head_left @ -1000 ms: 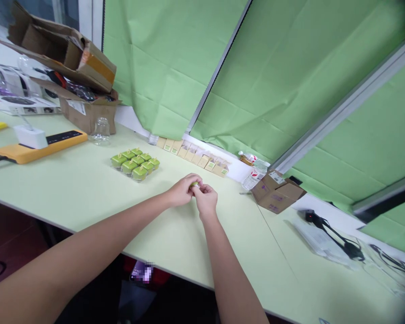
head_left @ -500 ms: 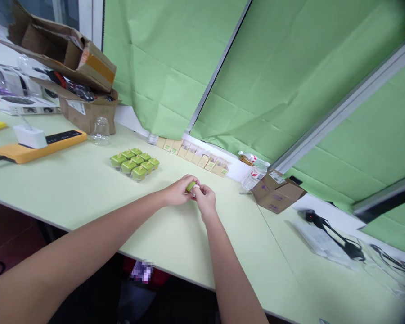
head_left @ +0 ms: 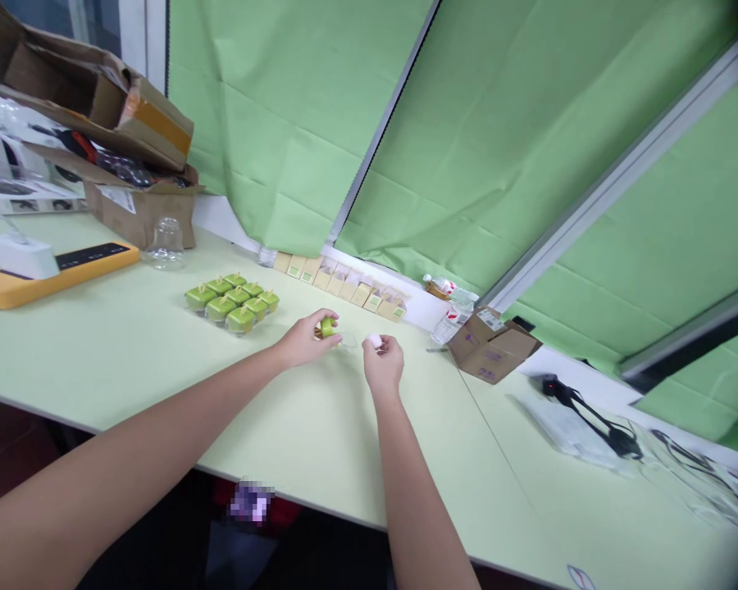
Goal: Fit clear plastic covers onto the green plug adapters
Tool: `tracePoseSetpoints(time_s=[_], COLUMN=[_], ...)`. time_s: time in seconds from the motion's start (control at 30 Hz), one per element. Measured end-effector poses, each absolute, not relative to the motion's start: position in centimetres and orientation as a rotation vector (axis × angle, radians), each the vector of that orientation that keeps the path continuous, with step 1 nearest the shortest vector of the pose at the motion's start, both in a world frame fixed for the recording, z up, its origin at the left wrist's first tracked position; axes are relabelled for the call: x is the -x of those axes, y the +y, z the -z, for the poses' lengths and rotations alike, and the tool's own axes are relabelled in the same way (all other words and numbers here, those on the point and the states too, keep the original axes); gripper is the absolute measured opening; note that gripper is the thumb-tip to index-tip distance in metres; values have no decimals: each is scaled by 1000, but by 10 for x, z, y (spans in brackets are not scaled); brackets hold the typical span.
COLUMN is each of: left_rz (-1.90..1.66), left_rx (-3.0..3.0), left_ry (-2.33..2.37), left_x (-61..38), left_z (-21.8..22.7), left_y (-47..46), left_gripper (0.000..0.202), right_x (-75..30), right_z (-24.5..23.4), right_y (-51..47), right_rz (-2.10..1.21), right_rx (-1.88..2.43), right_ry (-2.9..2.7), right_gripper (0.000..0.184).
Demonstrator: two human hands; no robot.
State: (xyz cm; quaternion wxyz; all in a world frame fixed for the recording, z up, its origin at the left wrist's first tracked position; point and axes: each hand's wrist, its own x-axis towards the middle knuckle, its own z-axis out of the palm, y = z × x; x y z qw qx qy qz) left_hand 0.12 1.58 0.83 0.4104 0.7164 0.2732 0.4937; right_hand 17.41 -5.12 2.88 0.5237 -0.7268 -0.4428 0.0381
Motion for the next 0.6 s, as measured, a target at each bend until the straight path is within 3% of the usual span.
tracePoseSetpoints(time_s=[0.1, 0.6], left_rz=[-1227, -1285], left_rx=[-1815, -1841], left_ry=[742, 833], left_x=[-1, -1], left_z=[-6, 7], left_y=[17, 29], left_gripper=[44, 42], right_x=[-185, -194], right_z=[-26, -16], right_y=[-53, -52], right_rz=[53, 106], right_rx=[1859, 1979], right_ry=[-1104, -1283], right_gripper=[30, 34])
